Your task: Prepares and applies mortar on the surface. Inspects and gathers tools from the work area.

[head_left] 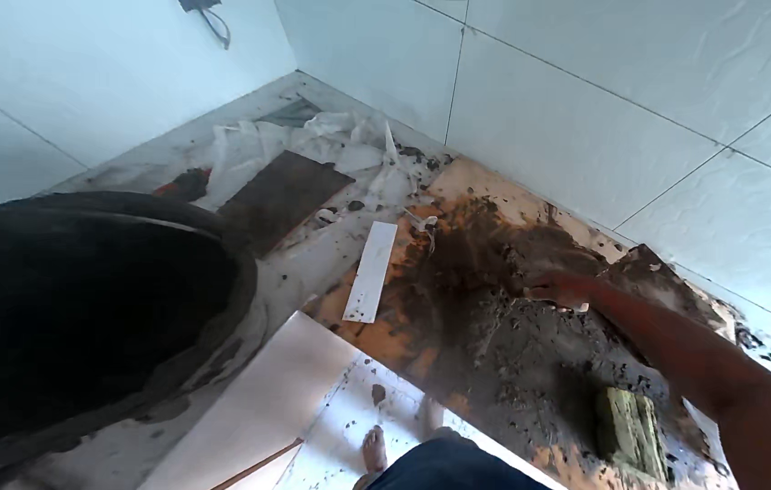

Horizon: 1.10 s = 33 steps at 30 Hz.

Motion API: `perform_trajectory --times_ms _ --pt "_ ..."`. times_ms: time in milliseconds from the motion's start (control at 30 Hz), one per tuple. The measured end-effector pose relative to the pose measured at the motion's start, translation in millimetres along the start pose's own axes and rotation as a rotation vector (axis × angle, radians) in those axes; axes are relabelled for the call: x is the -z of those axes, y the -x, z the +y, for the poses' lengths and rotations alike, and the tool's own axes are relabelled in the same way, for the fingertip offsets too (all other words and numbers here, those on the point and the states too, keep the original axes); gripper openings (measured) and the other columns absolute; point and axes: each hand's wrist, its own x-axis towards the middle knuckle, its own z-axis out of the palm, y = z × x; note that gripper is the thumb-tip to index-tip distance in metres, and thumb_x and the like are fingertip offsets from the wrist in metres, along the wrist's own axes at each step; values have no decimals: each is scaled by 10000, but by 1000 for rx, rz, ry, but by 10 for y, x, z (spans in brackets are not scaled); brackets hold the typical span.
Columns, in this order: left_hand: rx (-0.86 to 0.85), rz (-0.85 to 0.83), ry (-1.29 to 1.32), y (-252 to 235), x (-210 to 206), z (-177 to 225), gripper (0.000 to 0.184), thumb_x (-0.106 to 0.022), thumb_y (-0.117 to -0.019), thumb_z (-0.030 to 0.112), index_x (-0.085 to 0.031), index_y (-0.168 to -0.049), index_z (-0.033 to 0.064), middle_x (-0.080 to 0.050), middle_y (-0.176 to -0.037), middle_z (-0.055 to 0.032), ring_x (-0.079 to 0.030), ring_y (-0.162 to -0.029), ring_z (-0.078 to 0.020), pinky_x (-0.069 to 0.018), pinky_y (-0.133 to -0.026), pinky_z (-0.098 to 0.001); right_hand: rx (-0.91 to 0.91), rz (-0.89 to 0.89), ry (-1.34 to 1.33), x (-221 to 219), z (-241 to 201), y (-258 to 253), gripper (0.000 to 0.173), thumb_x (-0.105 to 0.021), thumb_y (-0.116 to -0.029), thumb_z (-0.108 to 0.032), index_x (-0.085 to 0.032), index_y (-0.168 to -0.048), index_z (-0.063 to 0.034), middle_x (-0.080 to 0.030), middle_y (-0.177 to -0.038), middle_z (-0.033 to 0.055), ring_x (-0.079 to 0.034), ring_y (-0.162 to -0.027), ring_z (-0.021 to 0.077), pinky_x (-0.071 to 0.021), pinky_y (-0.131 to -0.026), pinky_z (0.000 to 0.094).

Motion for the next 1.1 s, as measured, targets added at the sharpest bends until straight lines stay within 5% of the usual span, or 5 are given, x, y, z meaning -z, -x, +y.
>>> perform_trajectory --times_ms 100,267,667,867,1100 --pt "-98 113 160 -350 -22 -275 168 -446 -1071 100 -486 -1209 14 -532 -936 20 -527 -748 17 -475 -686 -163 -81 30 -234 -129 137 112 435 -434 -1098 -447 -615 -1204 -66 -578 -764 13 -551 -568 102 -506 -553 265" --pt "-274 244 192 -564 -252 -460 784 -621 -956 305 -259 -1604 49 -484 -1513 -179 -504 -1361 -202 -406 -1145 -396 -43 161 -473 -252 99 475 367 -386 -1120 -363 -606 -1145 -71 -556 -697 -6 -548 -520 89 -492 -484 229" --pt "-368 127 378 -319 -609 186 765 -571 -995 188 -158 -1638 149 -399 -1591 -137 -463 -1411 -238 -411 -1140 -478 463 525 -425 -854 -1732 1442 299 -381 -1020 -225 -652 -995 -100 -598 -673 -28 -556 -516 62 -499 -483 224" --pt "-435 139 362 -464 -692 160 799 -588 -955 203 -180 -1642 195 -381 -1607 -119 -436 -1435 -255 -403 -1144 -509 401 564 265 -1639 -3318 822 334 -581 -1049 -293 -624 -1336 -129 -704 -1164 121 -702 -1013 296 -568 -889 551" --pt "-384 161 483 -436 -633 182 755 -571 -965 126 -202 -1623 155 -445 -1555 -114 -504 -1370 -189 -451 -1109 -416 488 582 460 -1673 -3497 753 370 -533 -1073 -305 -602 -1360 -81 -672 -1182 161 -691 -1036 348 -568 -855 555"
